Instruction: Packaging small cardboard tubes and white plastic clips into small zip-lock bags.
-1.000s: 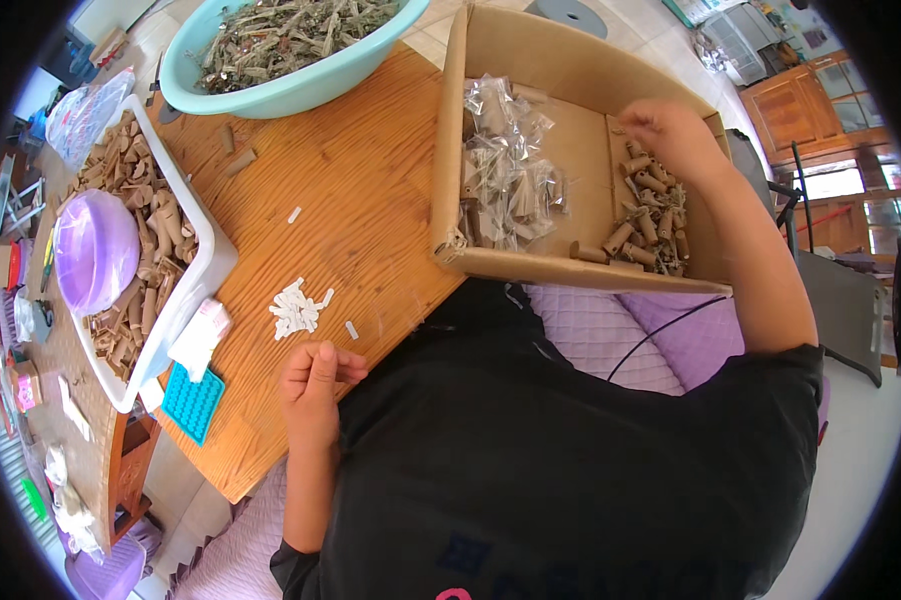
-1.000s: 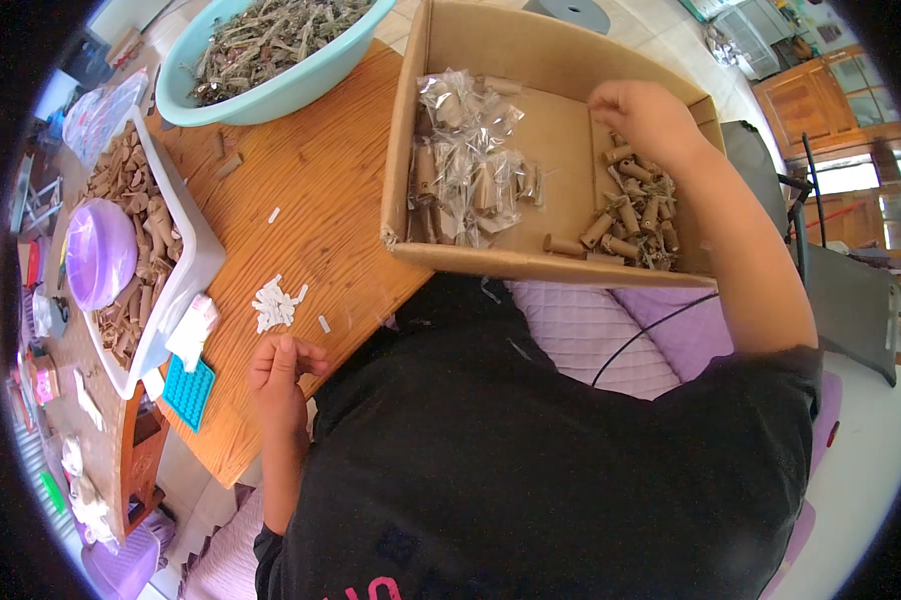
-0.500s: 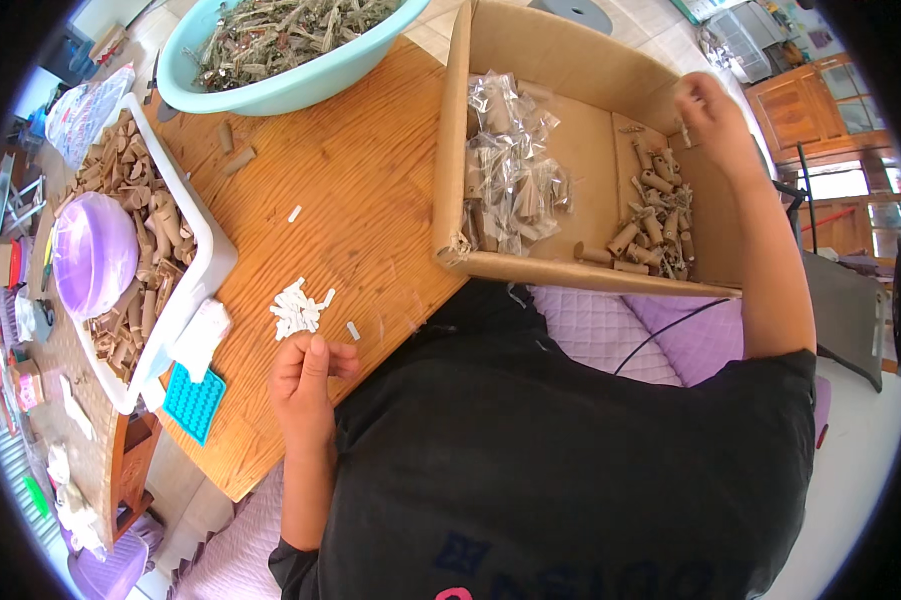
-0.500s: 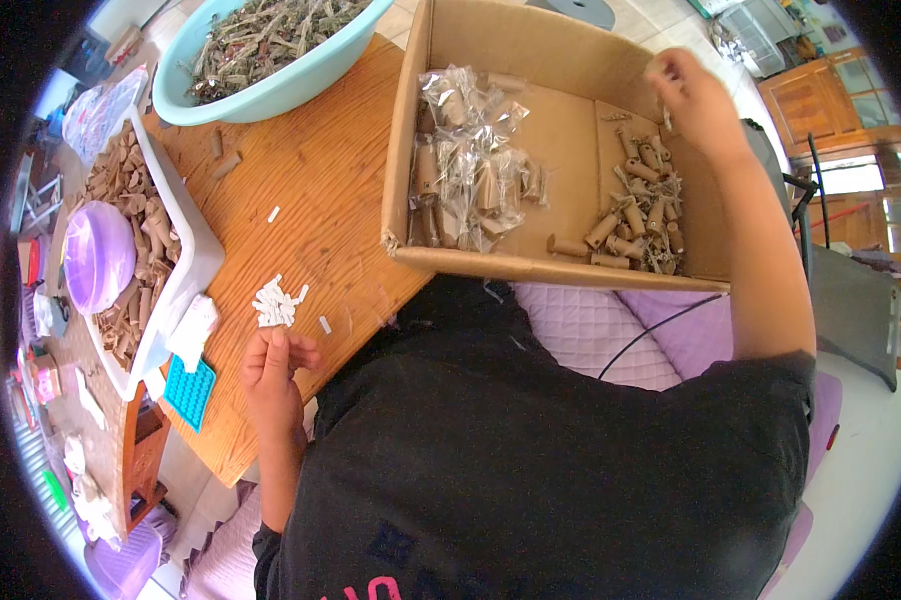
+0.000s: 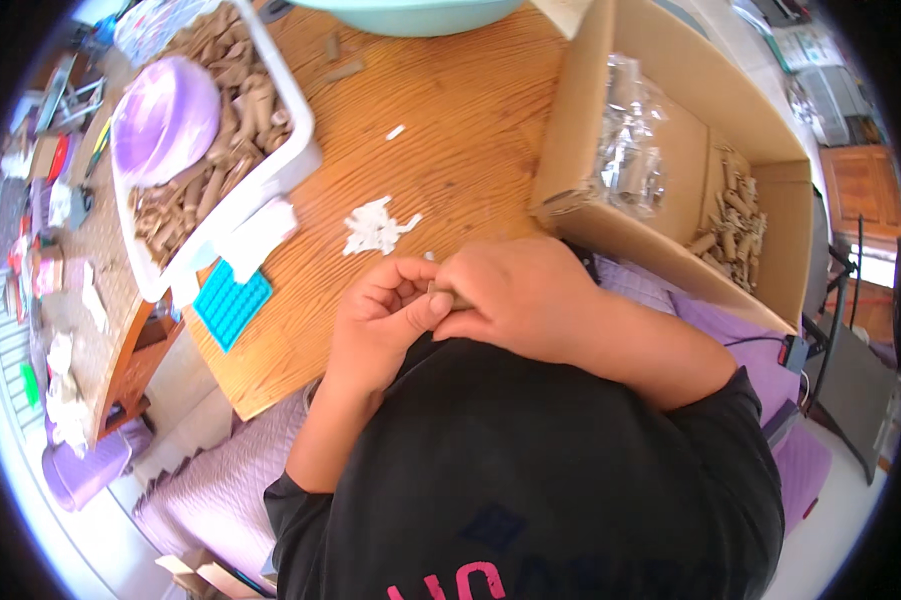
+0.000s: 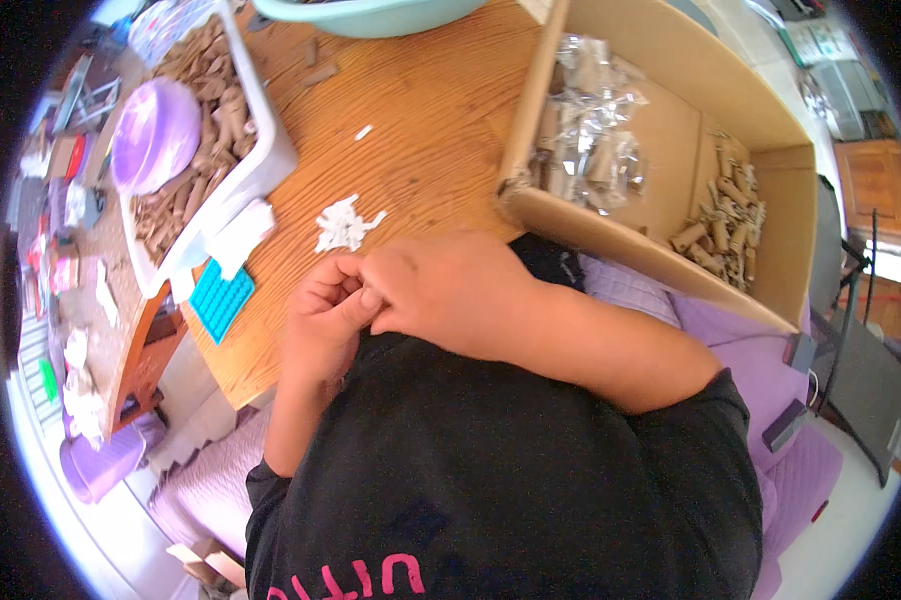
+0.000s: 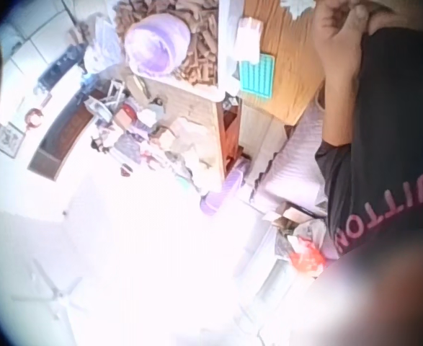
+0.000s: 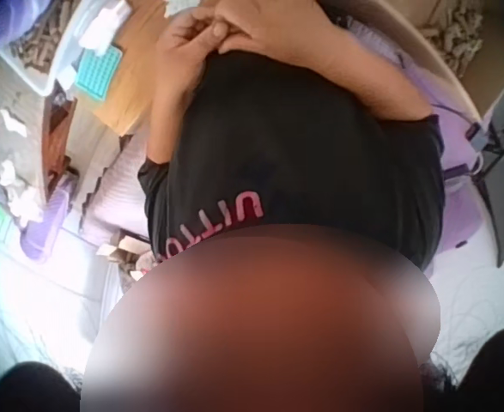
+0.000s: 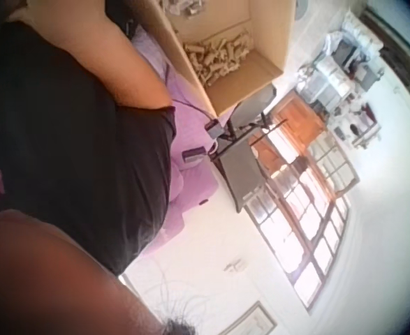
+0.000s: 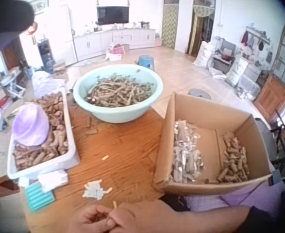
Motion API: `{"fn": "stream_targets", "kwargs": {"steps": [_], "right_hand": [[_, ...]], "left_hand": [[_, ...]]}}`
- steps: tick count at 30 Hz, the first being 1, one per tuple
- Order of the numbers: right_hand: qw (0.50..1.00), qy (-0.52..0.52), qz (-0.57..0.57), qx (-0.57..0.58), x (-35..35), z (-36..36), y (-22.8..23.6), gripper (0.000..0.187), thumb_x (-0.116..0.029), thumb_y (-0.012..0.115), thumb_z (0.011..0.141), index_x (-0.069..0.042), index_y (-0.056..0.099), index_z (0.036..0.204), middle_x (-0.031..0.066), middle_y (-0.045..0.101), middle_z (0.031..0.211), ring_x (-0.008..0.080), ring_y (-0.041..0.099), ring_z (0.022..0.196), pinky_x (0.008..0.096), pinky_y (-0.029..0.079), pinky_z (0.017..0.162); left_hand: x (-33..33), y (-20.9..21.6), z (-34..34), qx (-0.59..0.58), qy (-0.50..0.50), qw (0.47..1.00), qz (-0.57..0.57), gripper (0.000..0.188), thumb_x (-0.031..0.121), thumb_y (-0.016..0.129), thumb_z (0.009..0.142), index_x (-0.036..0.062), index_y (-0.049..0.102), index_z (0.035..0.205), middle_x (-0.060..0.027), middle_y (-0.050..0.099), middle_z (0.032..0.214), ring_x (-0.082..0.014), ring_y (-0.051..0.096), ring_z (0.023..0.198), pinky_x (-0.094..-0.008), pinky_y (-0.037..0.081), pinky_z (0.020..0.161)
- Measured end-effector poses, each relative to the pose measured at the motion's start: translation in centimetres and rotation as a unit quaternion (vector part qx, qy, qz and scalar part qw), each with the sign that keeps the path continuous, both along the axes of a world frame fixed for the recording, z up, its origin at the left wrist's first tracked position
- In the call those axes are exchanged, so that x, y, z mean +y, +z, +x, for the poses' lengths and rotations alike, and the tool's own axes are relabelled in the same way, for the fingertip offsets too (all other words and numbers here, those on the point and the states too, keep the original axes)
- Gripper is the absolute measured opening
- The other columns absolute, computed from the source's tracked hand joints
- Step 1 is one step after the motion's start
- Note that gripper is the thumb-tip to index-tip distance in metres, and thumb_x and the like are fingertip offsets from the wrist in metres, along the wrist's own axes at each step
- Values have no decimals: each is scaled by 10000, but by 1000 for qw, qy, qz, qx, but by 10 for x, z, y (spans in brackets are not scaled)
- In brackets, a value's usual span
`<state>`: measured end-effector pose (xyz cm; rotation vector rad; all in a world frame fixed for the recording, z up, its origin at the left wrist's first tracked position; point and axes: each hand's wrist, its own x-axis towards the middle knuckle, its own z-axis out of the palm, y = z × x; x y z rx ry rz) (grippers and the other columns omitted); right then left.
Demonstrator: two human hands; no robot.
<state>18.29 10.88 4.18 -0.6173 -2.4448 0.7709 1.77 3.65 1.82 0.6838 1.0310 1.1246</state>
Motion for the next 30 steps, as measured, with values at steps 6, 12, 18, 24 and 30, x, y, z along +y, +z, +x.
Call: {"fn": "stream_targets", "kwargs": {"steps": [6,12,18,24,30], "right_hand": [[996,37,63,49,15,20,-7,289,-191,677,697,-60,532,909,74,583,805,264,575,694,341,466,627],[983,-92,-156,-13,-7,12,-19,438,-141,659,750,-30,481,1135,95,589,896,227,584,779,319,465,722],[826,-82,-522,196,-10,0,-36,320,-56,546,854,1,465,1158,84,607,931,116,577,848,260,454,719],[976,-32,-206,67,3,-2,-37,184,0,560,811,7,602,990,81,599,821,150,564,713,260,439,618],[981,12,-181,74,2,-7,-33,194,-61,579,798,-29,608,987,110,554,762,223,533,637,315,412,594]], "left_hand": [[-22,-21,-20,-79,181,980,-36,183,24,592,815,-17,533,984,-120,609,919,-185,624,785,-294,537,714],[-25,-19,-25,-70,200,977,-2,192,9,602,802,-15,531,978,-126,608,928,-190,617,816,-302,536,745],[-27,-21,-19,-48,173,984,-3,204,-24,614,783,-17,536,971,-123,602,941,-163,597,861,-260,505,765],[-26,-12,-11,-24,121,991,41,316,-54,613,772,-13,527,1073,-116,591,998,-153,584,895,-245,468,803],[-27,-20,-14,-29,81,995,48,334,-43,602,787,-11,520,1109,-96,591,985,-142,577,901,-240,474,787]]}}
